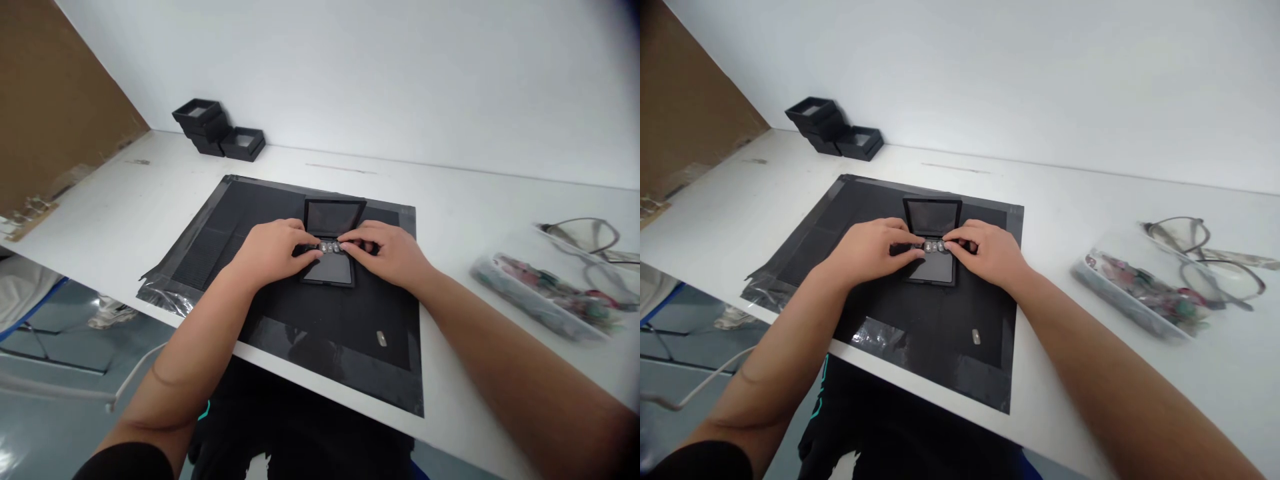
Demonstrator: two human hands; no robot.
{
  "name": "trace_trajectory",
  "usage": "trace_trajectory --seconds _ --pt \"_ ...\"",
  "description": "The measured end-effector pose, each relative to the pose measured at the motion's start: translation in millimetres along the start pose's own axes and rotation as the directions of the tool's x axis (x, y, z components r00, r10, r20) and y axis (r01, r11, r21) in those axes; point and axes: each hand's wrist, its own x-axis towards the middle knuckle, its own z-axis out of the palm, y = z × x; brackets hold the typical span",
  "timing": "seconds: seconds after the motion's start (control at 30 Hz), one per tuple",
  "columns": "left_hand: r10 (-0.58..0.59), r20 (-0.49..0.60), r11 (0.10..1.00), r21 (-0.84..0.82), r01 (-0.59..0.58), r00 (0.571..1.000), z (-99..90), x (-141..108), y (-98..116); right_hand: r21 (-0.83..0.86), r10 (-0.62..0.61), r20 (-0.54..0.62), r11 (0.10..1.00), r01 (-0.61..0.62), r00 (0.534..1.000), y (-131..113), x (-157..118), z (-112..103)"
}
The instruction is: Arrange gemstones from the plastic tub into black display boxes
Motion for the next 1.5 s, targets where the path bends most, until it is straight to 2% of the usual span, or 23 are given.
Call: trace_trajectory --seconds 0.37,0.6,0.77,0.97,1.07,1.2,1.27,1.5 --pt "0.008 0.029 1.0 -0.012 -0.007 1.0 1.2 0.3 -8.1 0.001 -0.04 0.01 0.999 0.04 0.999 2.2 -0.1 -0.5" --pt "-0.059 0.099 0.99 -0.124 0.071 0.993 -0.9 1.9 -6.6 0.042 -0.028 0.02 0.999 0.027 0.999 2.7 0.0 -1.7" --pt "-0.135 0.066 0.981 -0.134 0.143 0.989 -1.0 4.0 -6.3 0.067 -0.022 0.025 0.998 0.02 0.999 3.5 0.4 -2.8" --pt "-0.148 0.073 0.976 -0.153 0.158 0.986 3.7 6.6 -10.2 0.065 -0.024 0.02 0.998 0.023 1.0 2.3 1.4 -2.8" --pt "-0.194 0.064 0.947 -0.248 0.204 0.979 10.3 10.0 -12.7 0.04 -0.019 0.02 0.999 0.019 1.0 -0.2 0.5 -3.0" --pt "-0.274 0.115 0.826 -0.48 0.295 0.955 23.4 16.6 -18.3 0.006 -0.008 0.011 1.0 0.008 1.0 -3.8 -1.3 -3.8" --pt "-0.283 0.148 0.778 -0.542 0.317 0.948 27.8 18.2 -20.4 -0.007 -0.001 0.008 1.0 0.001 1.0 -4.8 -1.9 -3.9" --pt "-0.34 0.087 0.769 -0.548 0.33 0.937 29.3 16.3 -21.1 0.036 -0.005 0.017 0.999 0.004 1.0 -4.6 -2.4 -3.2"
